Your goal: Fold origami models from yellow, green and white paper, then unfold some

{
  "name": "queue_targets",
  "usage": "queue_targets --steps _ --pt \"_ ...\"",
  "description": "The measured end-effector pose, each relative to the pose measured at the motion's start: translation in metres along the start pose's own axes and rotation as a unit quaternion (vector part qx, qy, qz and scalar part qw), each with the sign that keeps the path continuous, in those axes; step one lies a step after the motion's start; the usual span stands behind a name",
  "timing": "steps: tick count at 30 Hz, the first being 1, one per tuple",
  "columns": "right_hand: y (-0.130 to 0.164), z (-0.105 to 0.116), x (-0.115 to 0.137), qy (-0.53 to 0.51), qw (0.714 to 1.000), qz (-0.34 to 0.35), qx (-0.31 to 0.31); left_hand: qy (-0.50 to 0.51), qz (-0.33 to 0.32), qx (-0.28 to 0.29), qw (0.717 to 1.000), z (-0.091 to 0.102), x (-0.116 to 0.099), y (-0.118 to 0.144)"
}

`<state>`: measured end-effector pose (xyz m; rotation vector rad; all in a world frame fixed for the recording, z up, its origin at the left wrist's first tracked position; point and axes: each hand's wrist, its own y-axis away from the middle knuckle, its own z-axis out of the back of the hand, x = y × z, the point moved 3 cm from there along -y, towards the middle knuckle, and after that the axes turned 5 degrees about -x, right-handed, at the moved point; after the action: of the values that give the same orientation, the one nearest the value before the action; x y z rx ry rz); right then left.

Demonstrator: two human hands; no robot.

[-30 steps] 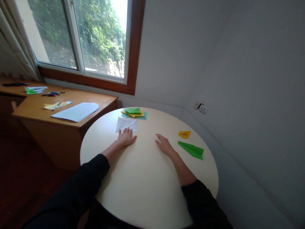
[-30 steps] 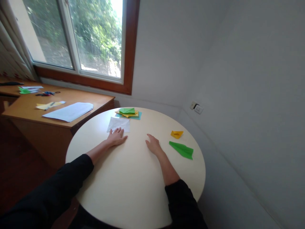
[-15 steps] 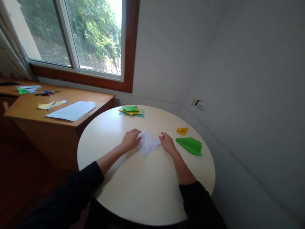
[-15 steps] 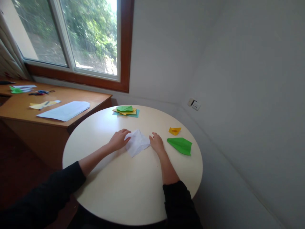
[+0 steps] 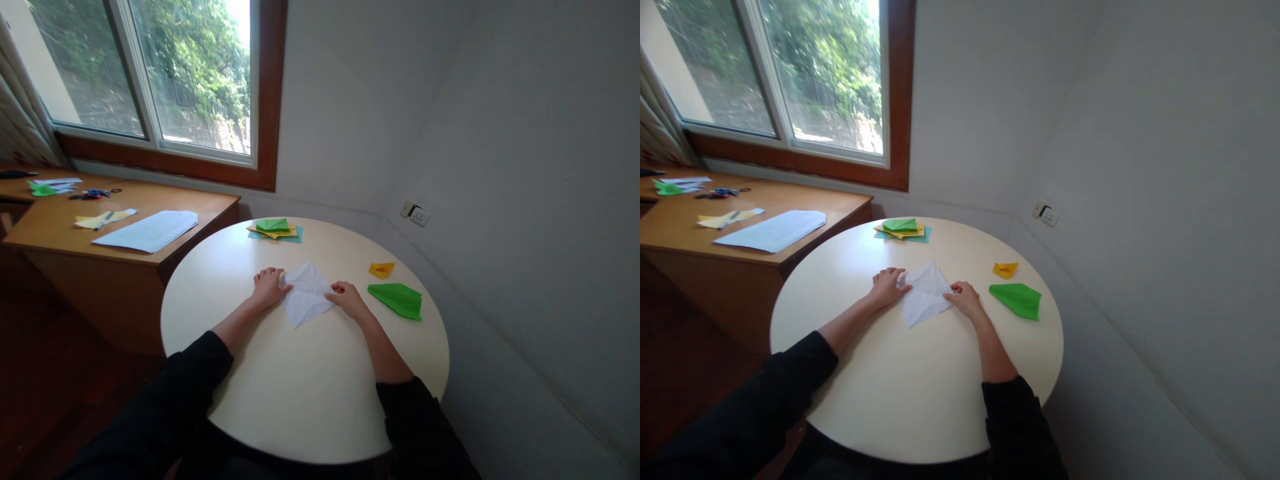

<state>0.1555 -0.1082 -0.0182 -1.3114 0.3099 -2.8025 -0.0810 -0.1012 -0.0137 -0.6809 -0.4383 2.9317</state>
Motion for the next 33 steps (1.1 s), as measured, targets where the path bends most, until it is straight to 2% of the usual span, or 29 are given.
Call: queue_targets --steps 3,5,8,14,16,23,33 --pt "-0.003 -0.002 -0.003 -0.156 0.987 -0.001 0.029 0.113 0.000 -0.007 0.994 0.003 0.003 -0.003" --pt "-0.004 -0.001 -0.002 -0.226 0.974 -0.007 0.022 0.226 0.011 -0.009 0.974 0.007 0.004 -0.004" --pt "-0.004 0.003 -0.002 -0.275 0.961 -0.029 -0.014 0.367 0.026 -0.009 0.930 0.010 0.004 -0.004" --pt "-0.003 0.009 -0.001 -0.311 0.947 -0.063 -0.041 0.519 0.085 -0.006 0.851 0.010 0.001 -0.005" --pt "-0.002 0.010 0.000 -0.327 0.942 -0.075 -0.031 0.545 0.104 -0.019 0.832 0.010 0.001 -0.004" --pt "0.004 0.010 0.007 -0.350 0.932 -0.069 0.061 0.585 0.141 -0.032 0.798 0.009 -0.001 -0.001" --pt "-0.003 0.007 -0.004 -0.381 0.920 -0.096 0.008 0.613 0.161 -0.036 0.772 0.006 0.005 -0.007"
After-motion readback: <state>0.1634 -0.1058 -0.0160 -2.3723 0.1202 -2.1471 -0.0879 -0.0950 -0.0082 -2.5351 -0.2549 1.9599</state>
